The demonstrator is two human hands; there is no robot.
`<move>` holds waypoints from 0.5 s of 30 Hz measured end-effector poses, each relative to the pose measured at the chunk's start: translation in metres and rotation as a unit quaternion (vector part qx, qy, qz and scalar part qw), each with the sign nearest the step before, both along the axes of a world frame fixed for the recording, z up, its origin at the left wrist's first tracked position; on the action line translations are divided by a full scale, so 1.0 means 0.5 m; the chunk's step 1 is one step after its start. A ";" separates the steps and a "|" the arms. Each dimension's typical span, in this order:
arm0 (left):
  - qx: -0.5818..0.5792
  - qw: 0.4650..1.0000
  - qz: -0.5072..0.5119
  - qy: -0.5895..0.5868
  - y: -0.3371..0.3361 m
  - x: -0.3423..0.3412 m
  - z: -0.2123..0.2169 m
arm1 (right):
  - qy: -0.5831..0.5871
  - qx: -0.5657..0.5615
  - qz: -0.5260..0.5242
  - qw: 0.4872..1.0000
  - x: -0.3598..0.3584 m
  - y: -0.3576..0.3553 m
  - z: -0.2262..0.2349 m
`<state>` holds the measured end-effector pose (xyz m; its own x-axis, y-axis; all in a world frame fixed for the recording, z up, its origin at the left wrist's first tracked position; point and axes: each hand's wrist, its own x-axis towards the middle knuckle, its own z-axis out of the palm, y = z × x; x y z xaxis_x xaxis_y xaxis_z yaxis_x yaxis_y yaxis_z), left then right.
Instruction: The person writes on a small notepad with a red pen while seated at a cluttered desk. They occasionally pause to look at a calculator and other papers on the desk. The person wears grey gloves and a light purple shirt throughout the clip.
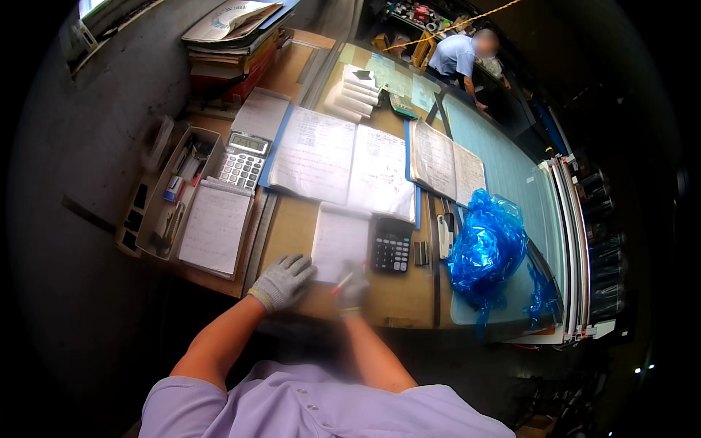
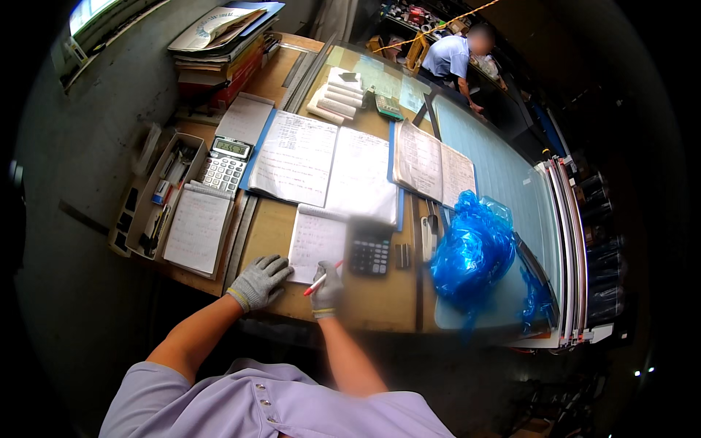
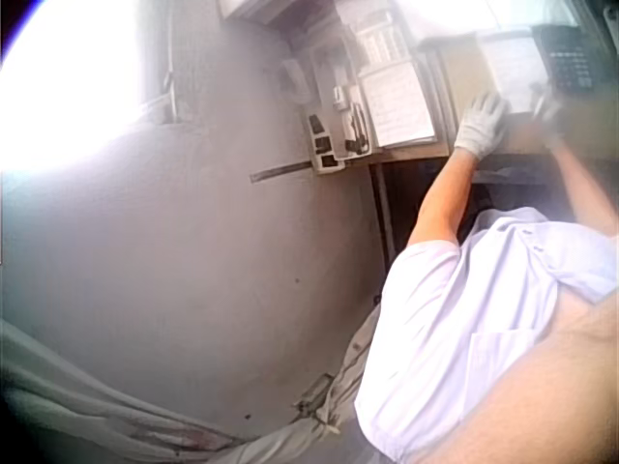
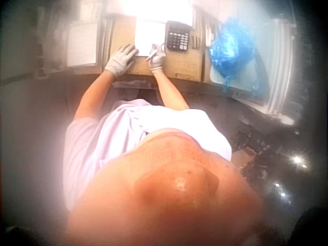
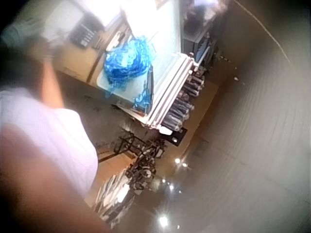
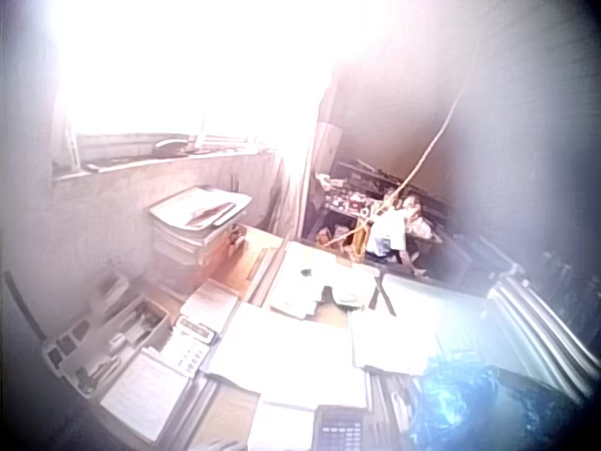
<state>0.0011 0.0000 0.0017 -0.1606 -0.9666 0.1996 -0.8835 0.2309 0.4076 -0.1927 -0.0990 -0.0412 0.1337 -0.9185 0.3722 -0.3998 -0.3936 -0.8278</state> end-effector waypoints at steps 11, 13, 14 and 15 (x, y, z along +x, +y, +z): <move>-0.005 1.000 0.002 -0.003 0.000 -0.001 -0.005 | 0.000 0.019 -0.004 1.000 -0.003 -0.001 -0.009; -0.004 1.000 0.002 -0.003 0.000 -0.001 -0.004 | -0.014 0.012 -0.003 1.000 -0.002 -0.002 -0.012; -0.005 1.000 0.002 -0.003 0.000 -0.001 -0.002 | -0.019 0.013 -0.002 1.000 -0.002 -0.002 -0.014; -0.005 1.000 0.002 -0.004 0.000 -0.001 -0.001 | -0.025 0.014 -0.002 1.000 -0.001 -0.002 -0.016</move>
<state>0.0007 0.0001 0.0013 -0.1583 -0.9654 0.2071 -0.8874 0.2311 0.3989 -0.1931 -0.0998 -0.0491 0.1113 -0.9293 0.3522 -0.3588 -0.3681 -0.8578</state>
